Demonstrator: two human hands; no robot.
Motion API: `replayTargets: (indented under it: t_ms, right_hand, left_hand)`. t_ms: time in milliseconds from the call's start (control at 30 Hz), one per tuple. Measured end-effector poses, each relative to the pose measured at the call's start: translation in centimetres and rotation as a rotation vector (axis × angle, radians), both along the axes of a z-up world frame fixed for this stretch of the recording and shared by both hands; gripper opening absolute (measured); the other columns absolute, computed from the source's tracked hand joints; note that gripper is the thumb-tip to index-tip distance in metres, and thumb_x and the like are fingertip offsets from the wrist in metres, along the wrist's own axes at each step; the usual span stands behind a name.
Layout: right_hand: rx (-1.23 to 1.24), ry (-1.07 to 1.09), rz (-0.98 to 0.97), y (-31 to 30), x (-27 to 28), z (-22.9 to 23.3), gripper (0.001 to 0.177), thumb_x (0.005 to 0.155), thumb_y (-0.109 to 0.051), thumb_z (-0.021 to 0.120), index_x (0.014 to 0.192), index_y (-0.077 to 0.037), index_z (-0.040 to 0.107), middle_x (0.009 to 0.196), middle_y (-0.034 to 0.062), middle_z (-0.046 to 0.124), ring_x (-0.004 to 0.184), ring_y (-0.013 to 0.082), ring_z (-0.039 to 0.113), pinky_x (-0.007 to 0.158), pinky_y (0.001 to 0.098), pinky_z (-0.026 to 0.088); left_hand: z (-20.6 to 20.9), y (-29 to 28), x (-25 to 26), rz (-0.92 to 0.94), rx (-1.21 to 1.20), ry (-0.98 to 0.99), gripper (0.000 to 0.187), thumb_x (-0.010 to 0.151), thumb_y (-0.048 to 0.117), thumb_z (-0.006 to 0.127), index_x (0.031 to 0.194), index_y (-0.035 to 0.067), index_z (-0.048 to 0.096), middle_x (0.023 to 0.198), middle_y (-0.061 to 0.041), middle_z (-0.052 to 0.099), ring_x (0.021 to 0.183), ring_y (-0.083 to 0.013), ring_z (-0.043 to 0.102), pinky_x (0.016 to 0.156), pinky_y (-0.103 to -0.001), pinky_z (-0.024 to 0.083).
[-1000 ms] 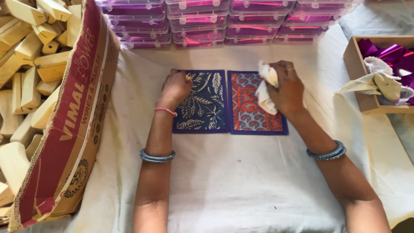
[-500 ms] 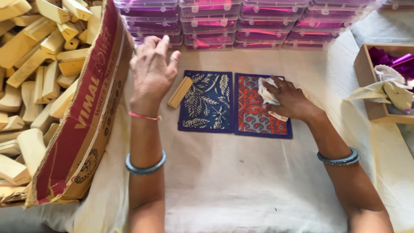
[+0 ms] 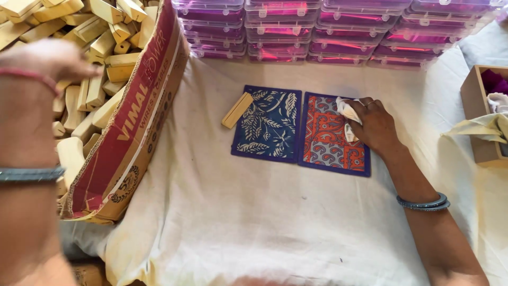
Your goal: The recorder is cleaning wooden blocks and wrapping them in foil.
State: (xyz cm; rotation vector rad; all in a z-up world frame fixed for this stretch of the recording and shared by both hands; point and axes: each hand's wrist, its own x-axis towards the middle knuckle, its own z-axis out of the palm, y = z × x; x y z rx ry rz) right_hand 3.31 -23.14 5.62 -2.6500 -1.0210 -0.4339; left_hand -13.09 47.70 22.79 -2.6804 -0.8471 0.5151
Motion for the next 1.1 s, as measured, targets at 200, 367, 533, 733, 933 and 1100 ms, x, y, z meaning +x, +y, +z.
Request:
replayTargets:
  t_ms: [200,367,533,733,933,1100]
  right_hand:
    - [0.000,-0.016,-0.034,0.4,-0.6,0.1,0.052,0.088,-0.025,0.069,0.139,-0.018,0.062,0.129,0.0135,0.063,0.116,0.0355,0.059,0.090,0.0481,0.053]
    - [-0.002,-0.024,-0.058,0.6,-1.2,0.3,0.052,0.087,-0.024,0.069,0.139,-0.019,0.062,0.130,0.0134,0.063,0.117,0.0352,0.059,0.091,0.0479,0.053]
    - [0.028,-0.039,-0.052,0.6,-1.3,0.5,0.055,0.088,-0.025,0.069,0.142,-0.017,0.061,0.130,0.0135,0.063,0.116,0.0357,0.059,0.092,0.0481,0.053]
    - [0.033,-0.049,-0.057,0.6,-1.1,-0.1,0.055,0.089,-0.026,0.070,0.142,-0.018,0.061,0.132,0.0129,0.062,0.117,0.0348,0.058,0.092,0.0469,0.053]
    - [0.029,-0.041,-0.092,0.7,-1.0,-0.2,0.054,0.088,-0.023,0.070,0.141,-0.020,0.061,0.140,0.0153,0.058,0.122,0.0375,0.057,0.095,0.0483,0.052]
    - [0.027,-0.001,-0.107,1.0,-0.7,0.2,0.056,0.086,-0.022,0.069,0.141,-0.019,0.060,0.143,0.0154,0.054,0.123,0.0383,0.055,0.095,0.0486,0.052]
  left_hand:
    - [-7.9,5.0,-9.3,0.119,-0.119,0.307,0.113,0.071,0.088,0.067,0.154,0.013,0.051,0.155,-0.016,0.053,0.140,-0.0338,0.054,0.119,-0.046,0.042]
    - [-7.6,3.2,-11.5,0.057,-0.096,0.371,0.118,0.061,0.087,0.076,0.156,0.021,0.053,0.153,-0.012,0.063,0.138,-0.0305,0.064,0.118,-0.042,0.053]
    - [-3.3,-0.5,-10.4,0.169,0.203,0.202,0.109,0.077,0.080,0.069,0.164,0.025,0.032,0.160,-0.020,0.035,0.129,-0.0382,0.058,0.095,-0.051,0.061]
    - [-2.5,3.8,-6.1,0.180,0.115,-0.070,0.089,0.090,0.067,0.064,0.161,0.018,0.041,0.128,-0.026,0.059,0.098,-0.0372,0.070,0.072,-0.049,0.066]
    - [2.6,-6.2,0.5,-0.024,0.122,-0.205,0.088,0.094,0.061,0.065,0.166,0.025,0.029,0.141,-0.025,0.052,0.118,-0.0407,0.061,0.085,-0.054,0.058]
    - [-1.0,-6.3,3.5,-0.002,0.105,-0.282,0.068,0.097,0.037,0.067,0.150,0.006,0.038,0.134,-0.028,0.052,0.110,-0.0398,0.064,0.084,-0.049,0.059]
